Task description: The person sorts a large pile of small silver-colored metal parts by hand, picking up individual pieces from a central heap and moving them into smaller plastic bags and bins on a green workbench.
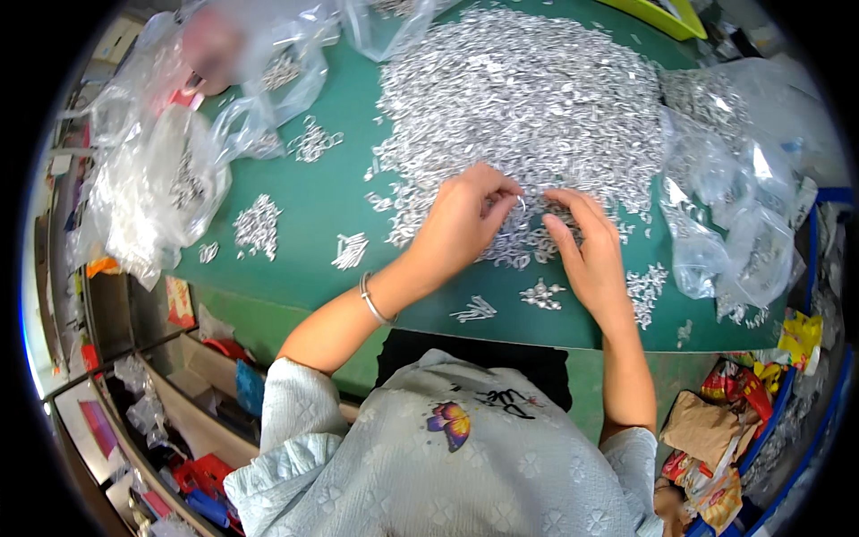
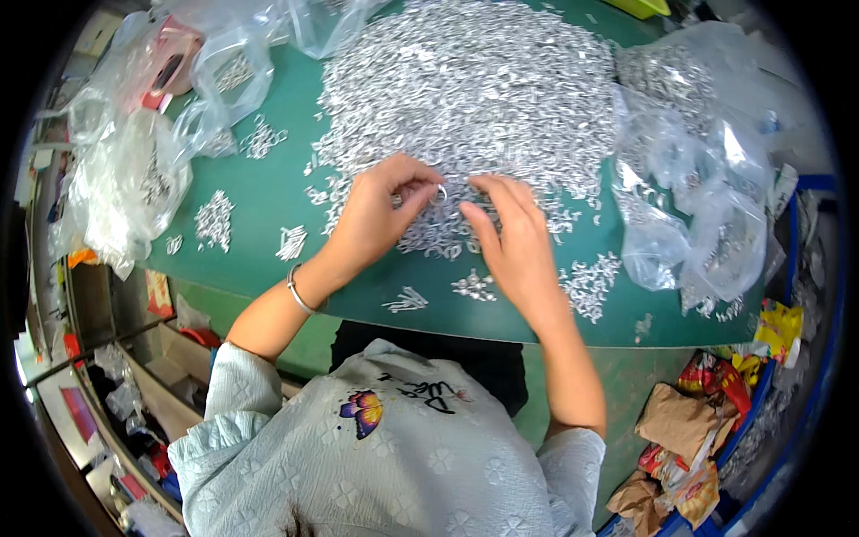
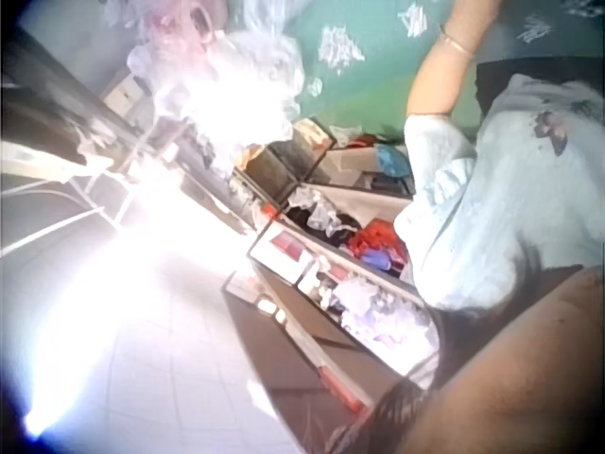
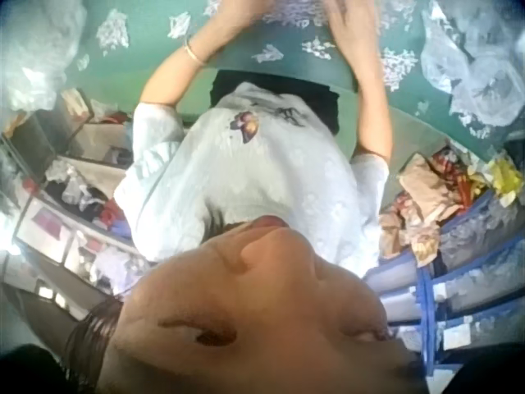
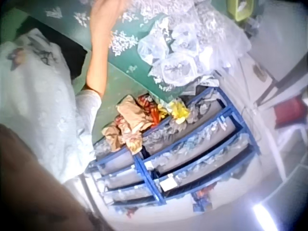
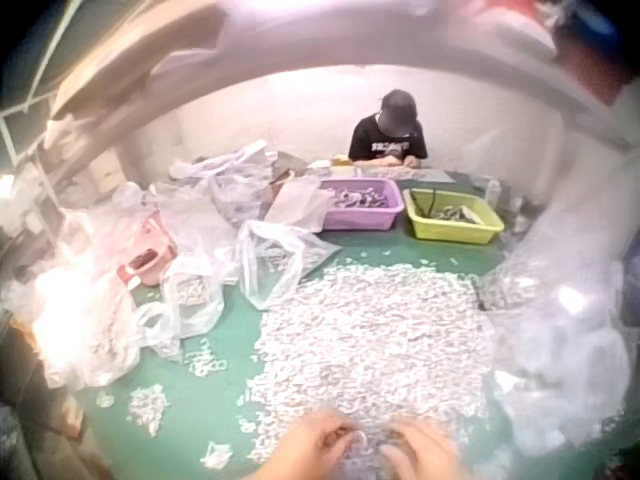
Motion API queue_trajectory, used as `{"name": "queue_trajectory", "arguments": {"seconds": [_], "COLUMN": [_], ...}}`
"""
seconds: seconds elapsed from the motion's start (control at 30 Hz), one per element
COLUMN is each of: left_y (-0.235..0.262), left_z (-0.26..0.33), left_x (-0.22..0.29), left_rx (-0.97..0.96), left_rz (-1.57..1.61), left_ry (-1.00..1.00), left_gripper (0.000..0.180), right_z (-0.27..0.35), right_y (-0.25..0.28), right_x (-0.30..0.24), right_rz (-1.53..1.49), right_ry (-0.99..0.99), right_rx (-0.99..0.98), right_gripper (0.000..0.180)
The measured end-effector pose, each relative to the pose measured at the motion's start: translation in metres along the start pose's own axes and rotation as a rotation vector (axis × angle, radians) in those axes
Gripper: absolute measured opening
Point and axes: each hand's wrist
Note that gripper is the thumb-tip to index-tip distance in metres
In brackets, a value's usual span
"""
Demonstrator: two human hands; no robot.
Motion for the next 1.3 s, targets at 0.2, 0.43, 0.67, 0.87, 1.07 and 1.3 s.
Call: {"name": "queue_trajectory", "arguments": {"seconds": [0.2,0.43,0.67,0.87,1.07,1.3], "left_y": [-0.036,0.000,0.020,0.011,-0.006,-0.010], "left_z": [-0.007,-0.003,-0.006,0.001,-0.021,-0.023], "left_x": [0.009,0.000,-0.010,-0.027,-0.038,-0.029], "left_rx": [-0.175,0.076,0.141,0.183,0.096,0.191], "left_rz": [0.421,-0.258,-0.405,-0.545,-0.714,-0.614], "left_ry": [0.020,-0.293,-0.261,-0.289,-0.417,-0.389], "left_gripper": [0.022,0.025,0.024,0.030,0.024,0.021], "right_z": [0.002,-0.068,-0.130,-0.064,-0.010,-0.011], "right_y": [0.028,0.211,0.315,0.137,0.045,0.017], "right_x": [-0.002,0.062,0.130,0.018,0.017,0.036], "right_rz": [-0.238,0.514,0.944,0.448,0.332,0.410], "right_ry": [-0.328,-0.035,-0.153,0.158,0.014,0.029], "right_rx": [0.028,0.556,0.456,0.304,-0.128,-0.045], "right_gripper": [0.013,0.026,0.028,0.020,0.022,0.014]}}
Point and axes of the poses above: each hand's wrist, its own z-axis away from the middle knuckle, its own y-axis out of the back of the hand, x = y × z, and after that the axes turned 5 degrees about y, right-handed
